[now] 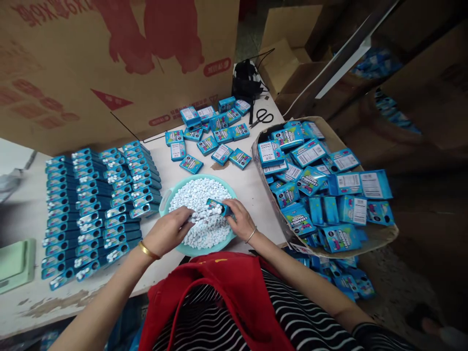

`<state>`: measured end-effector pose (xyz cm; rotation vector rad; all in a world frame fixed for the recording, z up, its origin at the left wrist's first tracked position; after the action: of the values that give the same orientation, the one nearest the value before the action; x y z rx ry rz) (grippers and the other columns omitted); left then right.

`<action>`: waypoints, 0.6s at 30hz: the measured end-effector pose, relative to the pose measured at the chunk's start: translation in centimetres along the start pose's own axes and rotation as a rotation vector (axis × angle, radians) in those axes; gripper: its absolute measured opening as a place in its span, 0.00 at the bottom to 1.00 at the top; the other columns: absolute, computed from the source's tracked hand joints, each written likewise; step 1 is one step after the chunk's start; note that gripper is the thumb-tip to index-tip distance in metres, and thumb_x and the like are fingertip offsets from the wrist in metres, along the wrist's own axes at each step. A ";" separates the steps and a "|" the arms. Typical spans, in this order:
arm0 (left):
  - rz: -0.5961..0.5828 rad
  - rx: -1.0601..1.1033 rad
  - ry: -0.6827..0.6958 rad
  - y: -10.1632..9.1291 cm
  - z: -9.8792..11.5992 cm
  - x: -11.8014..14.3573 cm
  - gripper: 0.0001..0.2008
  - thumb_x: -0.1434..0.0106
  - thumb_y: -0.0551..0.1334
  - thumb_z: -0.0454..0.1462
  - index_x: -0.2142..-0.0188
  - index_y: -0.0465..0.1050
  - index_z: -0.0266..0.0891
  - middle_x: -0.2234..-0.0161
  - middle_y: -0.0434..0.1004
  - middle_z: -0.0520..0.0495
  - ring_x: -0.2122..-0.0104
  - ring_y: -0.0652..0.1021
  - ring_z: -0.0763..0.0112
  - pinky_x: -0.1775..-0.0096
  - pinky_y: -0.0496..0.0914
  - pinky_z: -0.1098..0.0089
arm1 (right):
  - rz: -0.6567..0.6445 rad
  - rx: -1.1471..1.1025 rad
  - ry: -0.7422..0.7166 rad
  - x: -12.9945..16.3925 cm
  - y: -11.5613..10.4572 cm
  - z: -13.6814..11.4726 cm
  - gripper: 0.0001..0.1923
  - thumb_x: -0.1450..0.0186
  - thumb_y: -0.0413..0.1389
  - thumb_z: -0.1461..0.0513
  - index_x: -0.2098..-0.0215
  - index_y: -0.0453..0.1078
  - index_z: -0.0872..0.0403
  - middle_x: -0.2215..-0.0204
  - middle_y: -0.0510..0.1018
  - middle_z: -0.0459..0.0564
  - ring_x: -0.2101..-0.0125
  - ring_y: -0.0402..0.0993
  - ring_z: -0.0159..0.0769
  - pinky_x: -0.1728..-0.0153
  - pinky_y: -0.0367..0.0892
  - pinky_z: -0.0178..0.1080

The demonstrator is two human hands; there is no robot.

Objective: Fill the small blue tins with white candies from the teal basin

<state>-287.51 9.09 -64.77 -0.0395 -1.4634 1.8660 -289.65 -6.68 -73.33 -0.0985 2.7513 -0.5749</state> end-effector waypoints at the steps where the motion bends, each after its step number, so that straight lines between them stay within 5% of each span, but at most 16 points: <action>1: -0.035 -0.075 -0.019 -0.3 0.7 -0.2 0.11 0.34 0.51 0.38 0.55 0.66 0.37 0.59 0.72 0.42 0.60 0.74 0.63 0.59 0.69 0.63 | -0.007 0.010 -0.013 0.0 0.3 -0.2 0.24 0.40 0.48 0.70 0.46 0.62 0.52 0.51 0.71 0.55 0.49 0.66 0.43 0.44 0.62 0.52; 7: -0.183 -0.459 -0.138 -1.8 4.8 -0.7 0.11 0.35 0.48 0.30 0.59 0.68 0.35 0.62 0.72 0.41 0.62 0.75 0.58 0.66 0.70 0.63 | -0.012 0.022 -0.041 0.2 1.1 -0.9 0.24 0.41 0.48 0.71 0.46 0.62 0.52 0.52 0.72 0.55 0.49 0.66 0.43 0.43 0.61 0.54; 12: -0.221 -0.519 -0.123 -2.1 6.8 -0.6 0.15 0.36 0.47 0.27 0.59 0.70 0.36 0.62 0.72 0.42 0.61 0.75 0.58 0.67 0.70 0.63 | -0.013 0.000 -0.015 0.5 1.6 -0.5 0.24 0.41 0.47 0.71 0.46 0.62 0.52 0.51 0.72 0.54 0.48 0.66 0.42 0.41 0.57 0.54; 15: -0.168 -0.492 -0.116 -2.4 5.7 -0.2 0.14 0.35 0.48 0.28 0.58 0.70 0.36 0.62 0.72 0.42 0.61 0.74 0.59 0.65 0.70 0.63 | -0.016 -0.024 0.007 0.6 1.8 0.1 0.24 0.41 0.48 0.71 0.46 0.62 0.52 0.51 0.71 0.54 0.48 0.66 0.42 0.40 0.57 0.54; 18: -0.082 -0.409 -0.164 -1.9 1.5 0.6 0.12 0.33 0.49 0.34 0.56 0.68 0.38 0.61 0.72 0.43 0.60 0.74 0.60 0.62 0.69 0.63 | 0.019 -0.056 0.042 0.7 1.1 0.8 0.23 0.40 0.48 0.70 0.46 0.61 0.51 0.51 0.71 0.54 0.48 0.67 0.42 0.41 0.58 0.54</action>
<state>-287.59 8.33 -62.43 -0.0219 -1.9117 1.5079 -290.04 -6.06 -74.63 -0.0746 2.8060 -0.5008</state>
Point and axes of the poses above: each hand's wrist, its own x-axis away from the middle knuckle, its own y-axis out of the palm, z = x × y, the point moved 9 cm from there along -x, towards the middle knuckle
